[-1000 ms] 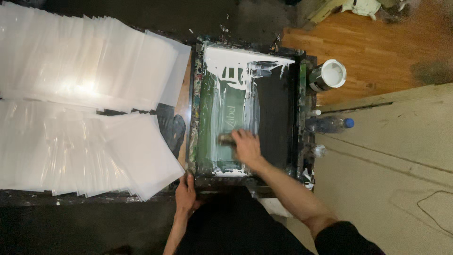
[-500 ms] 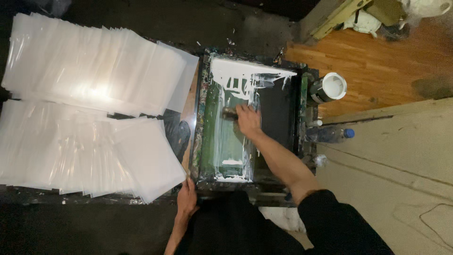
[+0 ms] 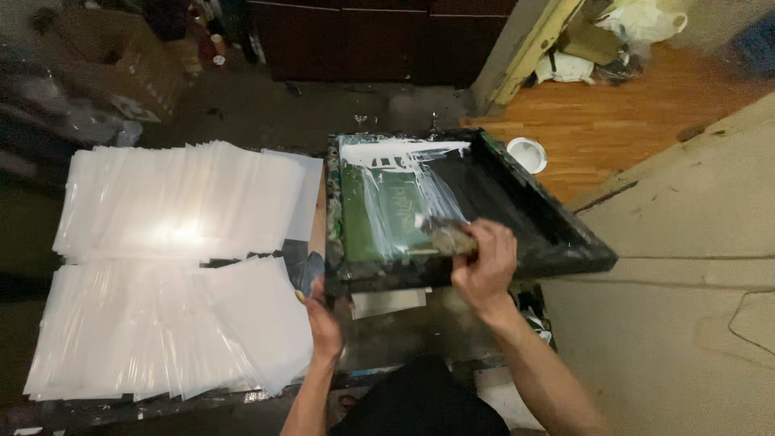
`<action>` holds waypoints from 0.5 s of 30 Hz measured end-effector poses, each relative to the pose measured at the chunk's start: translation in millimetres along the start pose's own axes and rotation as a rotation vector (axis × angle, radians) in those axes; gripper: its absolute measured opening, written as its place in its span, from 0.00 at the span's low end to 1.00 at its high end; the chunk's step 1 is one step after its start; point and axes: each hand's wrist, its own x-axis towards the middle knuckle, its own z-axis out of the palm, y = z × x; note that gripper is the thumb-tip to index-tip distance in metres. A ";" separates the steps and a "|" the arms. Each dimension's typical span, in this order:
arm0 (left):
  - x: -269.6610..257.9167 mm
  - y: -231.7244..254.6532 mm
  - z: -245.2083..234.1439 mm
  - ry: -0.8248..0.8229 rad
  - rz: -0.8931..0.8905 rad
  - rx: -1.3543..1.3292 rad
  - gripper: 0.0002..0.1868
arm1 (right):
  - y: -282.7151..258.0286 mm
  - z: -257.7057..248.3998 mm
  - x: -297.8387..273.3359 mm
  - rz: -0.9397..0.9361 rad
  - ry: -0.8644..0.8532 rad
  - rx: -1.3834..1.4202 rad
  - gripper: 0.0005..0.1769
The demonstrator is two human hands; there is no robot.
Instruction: The person performs screen printing by placing a sheet of paper under a screen, applying white ink with a squeegee, and pulling the ink across the screen. They then lift the screen to reveal the printed paper and place it on a stack.
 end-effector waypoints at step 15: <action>54.8 -223.0 40.9 0.197 -0.204 1.403 0.24 | -0.6 1.4 183.5 0.032 0.104 0.082 0.26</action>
